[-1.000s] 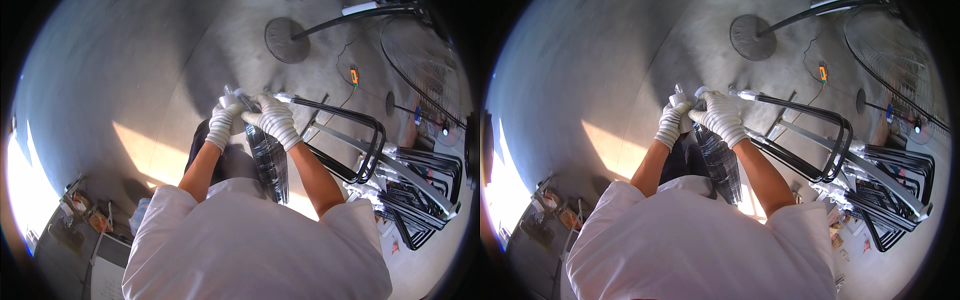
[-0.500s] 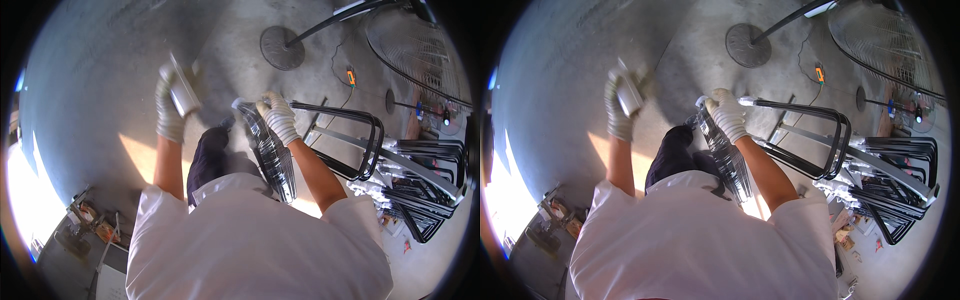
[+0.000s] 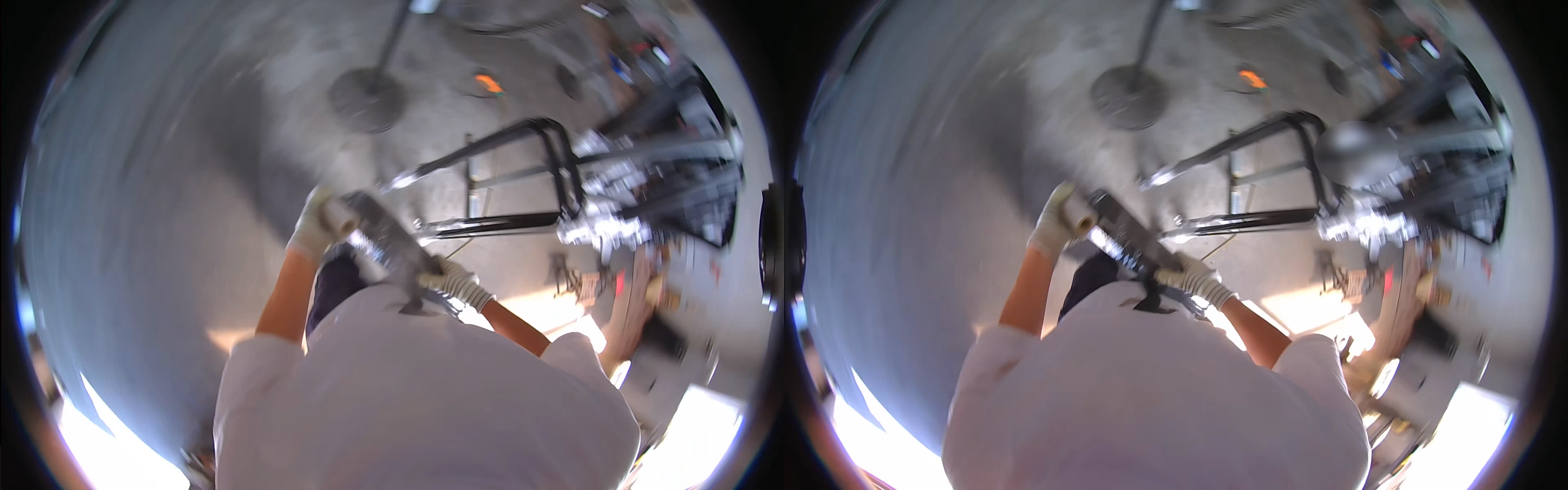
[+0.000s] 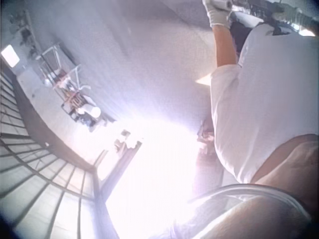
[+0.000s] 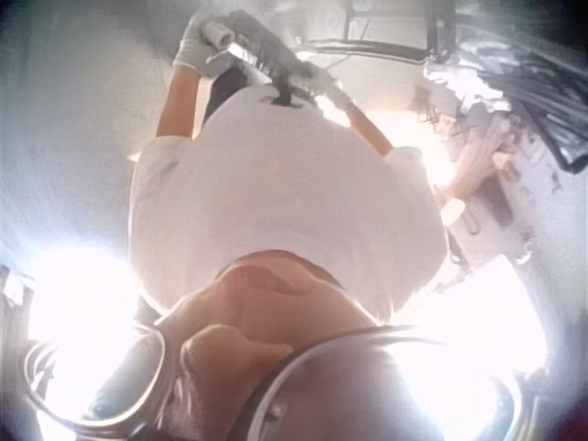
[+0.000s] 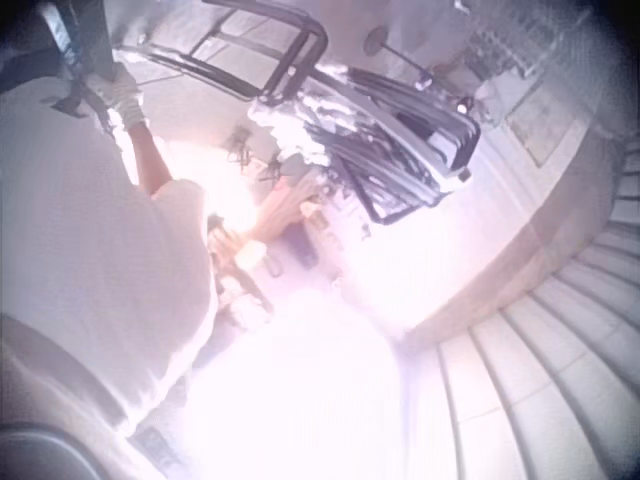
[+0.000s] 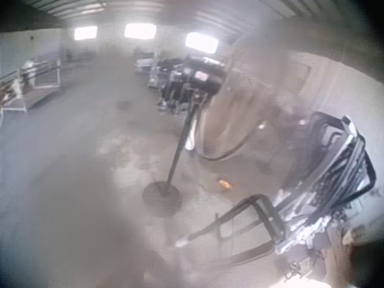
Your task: The person wraps bundles of black metal frames with plastic wrap by hand. They pull the wrap from a small roll, circling it around the frames multiple times to secure them together before picking up the next bundle.
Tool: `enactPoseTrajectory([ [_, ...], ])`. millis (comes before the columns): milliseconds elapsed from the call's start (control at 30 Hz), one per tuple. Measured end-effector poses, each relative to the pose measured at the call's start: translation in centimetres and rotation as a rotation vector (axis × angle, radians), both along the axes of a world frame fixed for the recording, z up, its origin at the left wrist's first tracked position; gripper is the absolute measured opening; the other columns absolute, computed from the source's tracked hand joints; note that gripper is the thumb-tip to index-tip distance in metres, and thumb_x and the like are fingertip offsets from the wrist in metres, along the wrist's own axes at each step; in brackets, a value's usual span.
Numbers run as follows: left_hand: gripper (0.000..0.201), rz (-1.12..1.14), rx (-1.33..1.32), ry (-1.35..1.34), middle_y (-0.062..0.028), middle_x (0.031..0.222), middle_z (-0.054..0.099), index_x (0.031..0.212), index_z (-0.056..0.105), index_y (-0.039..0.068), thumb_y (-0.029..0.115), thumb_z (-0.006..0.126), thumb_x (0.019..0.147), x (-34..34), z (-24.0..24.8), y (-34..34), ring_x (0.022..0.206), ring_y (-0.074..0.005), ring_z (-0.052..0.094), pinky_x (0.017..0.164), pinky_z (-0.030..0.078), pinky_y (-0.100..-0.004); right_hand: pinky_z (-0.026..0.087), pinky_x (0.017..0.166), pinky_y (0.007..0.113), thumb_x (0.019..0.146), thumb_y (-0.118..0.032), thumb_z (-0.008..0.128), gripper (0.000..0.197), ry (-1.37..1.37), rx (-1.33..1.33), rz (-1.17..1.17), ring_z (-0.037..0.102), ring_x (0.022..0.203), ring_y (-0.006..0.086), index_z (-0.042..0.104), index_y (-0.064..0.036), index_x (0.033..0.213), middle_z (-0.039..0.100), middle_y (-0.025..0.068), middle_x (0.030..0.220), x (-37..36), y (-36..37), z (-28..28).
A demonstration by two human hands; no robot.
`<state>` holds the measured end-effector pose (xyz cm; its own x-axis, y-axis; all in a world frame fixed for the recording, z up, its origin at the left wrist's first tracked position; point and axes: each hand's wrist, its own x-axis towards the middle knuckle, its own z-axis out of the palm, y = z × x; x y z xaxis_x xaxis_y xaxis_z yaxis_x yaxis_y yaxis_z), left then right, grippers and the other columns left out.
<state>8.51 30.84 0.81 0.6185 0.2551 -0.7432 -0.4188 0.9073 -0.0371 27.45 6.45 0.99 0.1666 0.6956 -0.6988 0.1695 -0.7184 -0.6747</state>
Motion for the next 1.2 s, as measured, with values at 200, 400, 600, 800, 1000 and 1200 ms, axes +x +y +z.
enactPoseTrajectory([
  [200, 0.044, 0.026, 0.297, 0.106, -0.0042, 0.092, 0.057, 0.092, 0.055, 0.014, 0.049, 0.062, 0.067, -0.4, -1.0, -4.5, 0.081, -0.0213, 0.052, 0.064, 0.044, -0.0405, 0.043, 0.078, 0.034, 0.069, -0.053, 0.063, 0.059, -0.162, -0.057, -0.051, 0.058, 0.085, 0.0245, 0.059, -0.0061, 0.105, 0.062, 0.0125, 0.091, 0.4, -0.6, 5.1],
  [400, 0.055, -0.032, 0.141, 0.311, -0.0059, 0.105, 0.058, 0.102, 0.058, 0.012, 0.053, 0.061, 0.065, 0.7, 2.3, -7.0, 0.101, -0.0274, 0.050, 0.089, 0.033, -0.0560, 0.045, 0.070, 0.038, 0.072, -0.068, 0.045, 0.065, -0.447, -0.129, -0.081, 0.059, 0.079, 0.0322, 0.064, -0.0072, 0.086, 0.062, 0.0150, 0.079, -1.9, -6.0, 7.6],
  [600, 0.045, -0.330, 0.278, -0.099, -0.0010, 0.093, 0.064, 0.090, 0.063, 0.010, 0.049, 0.063, 0.069, 1.7, 5.8, -12.3, 0.098, -0.0183, 0.053, 0.099, 0.019, -0.0513, 0.045, 0.065, 0.038, 0.083, -0.056, 0.040, 0.054, -0.378, 0.115, -0.437, 0.059, 0.073, 0.0288, 0.062, -0.0074, 0.091, 0.061, 0.0147, 0.076, -4.5, -17.7, 8.2],
  [800, 0.043, -0.615, 0.158, -0.439, -0.0006, 0.095, 0.064, 0.096, 0.061, 0.009, 0.042, 0.065, 0.070, 5.7, 10.6, -23.8, 0.099, -0.0175, 0.053, 0.101, 0.007, -0.0538, 0.041, 0.071, 0.038, 0.086, -0.058, 0.025, 0.067, -0.318, 0.017, -0.829, 0.057, 0.076, 0.0349, 0.058, -0.0003, 0.082, 0.056, 0.0214, 0.074, -9.7, -31.4, 11.6],
  [1000, 0.042, -0.824, 0.194, -0.448, -0.0002, 0.097, 0.062, 0.098, 0.059, 0.009, 0.034, 0.071, 0.067, 6.7, 12.9, -35.4, 0.097, -0.0155, 0.053, 0.101, 0.017, -0.0478, 0.042, 0.076, 0.038, 0.082, -0.063, 0.030, 0.069, -0.397, -0.097, -1.052, 0.058, 0.079, 0.0348, 0.063, -0.0021, 0.081, 0.061, 0.0182, 0.077, -17.0, -42.1, 15.3],
  [1200, 0.039, -1.182, 0.209, -0.595, 0.0002, 0.098, 0.062, 0.097, 0.058, 0.012, 0.037, 0.069, 0.069, 8.2, 14.8, -45.8, 0.093, -0.0148, 0.055, 0.093, 0.030, -0.0457, 0.044, 0.074, 0.036, 0.081, -0.062, 0.034, 0.067, -0.383, -0.191, -1.301, 0.059, 0.074, 0.0298, 0.065, -0.0028, 0.080, 0.062, 0.0161, 0.073, -23.3, -50.4, 20.2],
])
